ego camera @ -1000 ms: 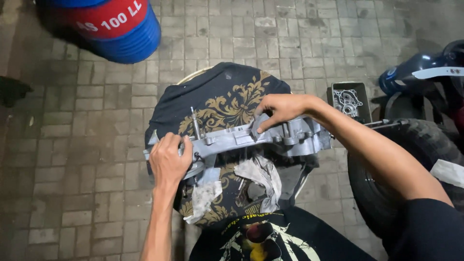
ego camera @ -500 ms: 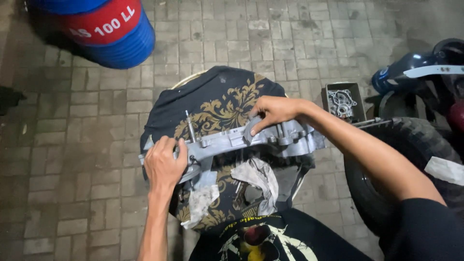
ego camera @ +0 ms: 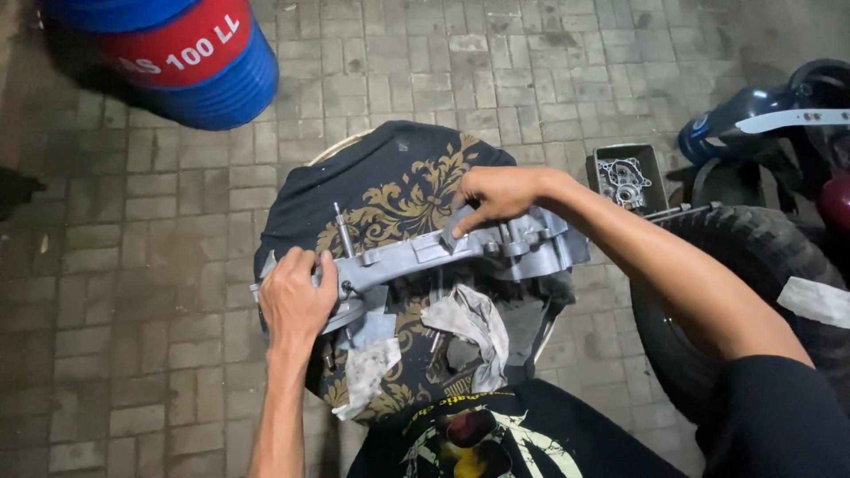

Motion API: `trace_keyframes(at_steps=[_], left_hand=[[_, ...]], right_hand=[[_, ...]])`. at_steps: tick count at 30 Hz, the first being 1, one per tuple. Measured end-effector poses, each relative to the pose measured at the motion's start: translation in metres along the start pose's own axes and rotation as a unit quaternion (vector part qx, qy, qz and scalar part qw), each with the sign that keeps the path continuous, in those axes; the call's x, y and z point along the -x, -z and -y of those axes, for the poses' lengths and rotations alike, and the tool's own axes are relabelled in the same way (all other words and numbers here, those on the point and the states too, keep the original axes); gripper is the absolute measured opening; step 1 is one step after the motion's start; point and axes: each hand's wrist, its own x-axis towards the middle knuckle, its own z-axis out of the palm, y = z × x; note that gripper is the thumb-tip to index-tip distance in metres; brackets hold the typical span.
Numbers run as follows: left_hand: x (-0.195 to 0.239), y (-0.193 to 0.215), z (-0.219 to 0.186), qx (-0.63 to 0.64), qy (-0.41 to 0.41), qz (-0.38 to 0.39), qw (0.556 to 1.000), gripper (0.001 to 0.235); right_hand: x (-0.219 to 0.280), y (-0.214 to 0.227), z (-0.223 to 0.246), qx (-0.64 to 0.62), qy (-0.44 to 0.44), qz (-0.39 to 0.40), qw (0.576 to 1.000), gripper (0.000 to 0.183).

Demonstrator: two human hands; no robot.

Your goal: The person repeatedly rubs a small dark abrasive pad against the surface of a silver metal part resting on a patterned cloth. The hands move the pad back and forth over the same area for the duration of the clip.

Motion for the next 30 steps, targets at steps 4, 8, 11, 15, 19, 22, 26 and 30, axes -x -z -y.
trace_keyframes(at_steps=[4, 8, 11, 15, 19, 22, 26, 30], left_hand=[[-0.002, 0.001, 0.002, 0.002, 0.012, 0.013, 1.0, 0.04], [-0.003, 0.002, 0.002, 0.009, 0.014, 0.014, 1.0, 0.039], [-0.001, 0.001, 0.003, 0.01, 0.013, 0.019, 1.0, 0.039], [-0.004, -0.005, 0.012, 0.003, 0.0, 0.016, 1.0, 0.035], [-0.001, -0.006, 0.016, 0.003, -0.007, 0.018, 1.0, 0.035], [0.003, -0.004, 0.015, 0.006, 0.004, 0.022, 1.0, 0.036], [0.006, -0.007, 0.016, 0.003, -0.008, 0.007, 1.0, 0.034], [0.01, -0.01, 0.015, 0.011, -0.015, -0.015, 1.0, 0.034]], right_hand=[[-0.008, -0.011, -0.034, -0.033, -0.002, -0.041, 0.999, 0.024], [0.003, -0.018, -0.026, -0.094, 0.01, -0.168, 0.981, 0.028], [0.007, -0.017, -0.04, -0.099, 0.031, -0.257, 0.961, 0.03], [0.019, -0.011, -0.032, -0.062, 0.043, -0.311, 0.947, 0.023], [0.039, -0.009, 0.01, -0.052, 0.038, -0.326, 0.943, 0.026], [0.036, -0.013, 0.01, -0.069, 0.054, -0.301, 0.95, 0.036], [0.026, -0.021, 0.016, 0.002, 0.072, -0.217, 0.973, 0.034], [0.024, -0.018, 0.024, 0.065, 0.028, -0.158, 0.985, 0.04]])
